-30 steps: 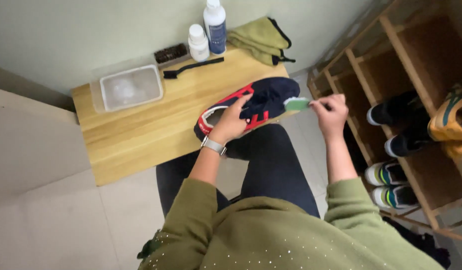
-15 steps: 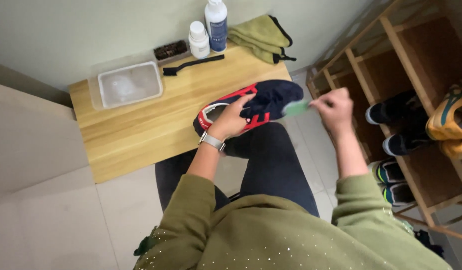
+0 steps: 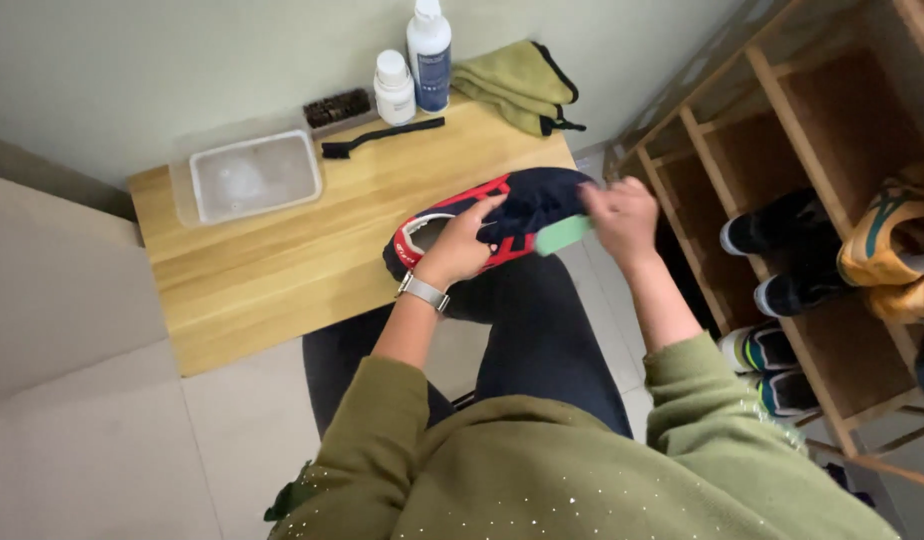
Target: The person scrubs a dark blue and red sneaker with a green brush while seated at a wooden table. They dip the brush into a small container of liquid and continue scrubbing the shoe's upper and side panels.
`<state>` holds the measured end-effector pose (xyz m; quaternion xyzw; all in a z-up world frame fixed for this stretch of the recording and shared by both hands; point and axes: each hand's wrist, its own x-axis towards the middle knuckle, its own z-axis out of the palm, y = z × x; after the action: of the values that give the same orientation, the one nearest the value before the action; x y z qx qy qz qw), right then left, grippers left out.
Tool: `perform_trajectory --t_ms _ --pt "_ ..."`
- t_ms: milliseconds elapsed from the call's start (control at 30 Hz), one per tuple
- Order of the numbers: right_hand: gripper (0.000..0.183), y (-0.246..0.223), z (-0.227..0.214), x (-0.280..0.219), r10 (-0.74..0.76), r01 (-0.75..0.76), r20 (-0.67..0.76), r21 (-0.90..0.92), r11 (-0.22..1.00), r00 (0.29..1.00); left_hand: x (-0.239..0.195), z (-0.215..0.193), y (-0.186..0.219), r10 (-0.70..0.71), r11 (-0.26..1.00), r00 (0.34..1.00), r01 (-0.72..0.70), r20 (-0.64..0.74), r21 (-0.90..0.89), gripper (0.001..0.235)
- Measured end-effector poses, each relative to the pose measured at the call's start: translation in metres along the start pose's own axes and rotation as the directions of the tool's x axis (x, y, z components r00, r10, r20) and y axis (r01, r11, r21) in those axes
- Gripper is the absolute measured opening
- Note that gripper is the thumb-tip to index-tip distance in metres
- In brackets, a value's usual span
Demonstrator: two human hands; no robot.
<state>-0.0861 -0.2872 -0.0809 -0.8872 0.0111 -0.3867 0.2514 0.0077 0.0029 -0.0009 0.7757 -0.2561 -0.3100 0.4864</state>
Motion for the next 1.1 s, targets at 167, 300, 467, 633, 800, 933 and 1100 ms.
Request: perform_trajectory --t_ms 167,300,467,633,800,933,1100 --pt "0.048 0.093 0.004 0.003 -0.314 0.266 0.029 -0.606 0.750 0.949 0.004 0.000 -0.007 -0.012 1.000 1.000 0.012 -0.007 0.001 0.078" --pt "0.056 0.010 0.005 0.022 -0.212 0.216 0.042 -0.180 0.960 0.976 0.004 0.002 -0.010 -0.024 1.000 1.000 0.024 0.000 -0.009 0.079" --pt "0.040 0.124 -0.003 0.012 -0.377 0.388 0.171 -0.672 0.631 0.910 0.002 -0.001 -0.001 -0.021 0.999 1.000 0.020 -0.014 -0.050 0.078" --pt "0.044 0.082 0.005 0.003 -0.201 0.232 0.122 -0.357 0.905 0.972 0.001 0.000 -0.006 -0.026 0.998 1.000 0.025 -0.007 -0.053 0.078" --pt "0.046 0.108 -0.016 0.011 0.066 -0.111 -0.133 -0.366 0.924 0.989 0.000 -0.006 0.002 -0.022 0.998 1.000 0.021 -0.014 -0.063 0.077" --pt "0.050 0.074 -0.007 -0.004 -0.044 0.062 0.060 -0.346 0.936 0.997 0.002 -0.001 -0.003 -0.036 0.999 0.999 0.036 0.002 -0.031 0.079" --pt "0.053 0.100 -0.012 -0.008 0.291 -0.307 -0.203 -0.052 0.950 0.935 -0.001 -0.003 0.000 -0.013 0.997 1.000 0.011 -0.023 -0.076 0.076"
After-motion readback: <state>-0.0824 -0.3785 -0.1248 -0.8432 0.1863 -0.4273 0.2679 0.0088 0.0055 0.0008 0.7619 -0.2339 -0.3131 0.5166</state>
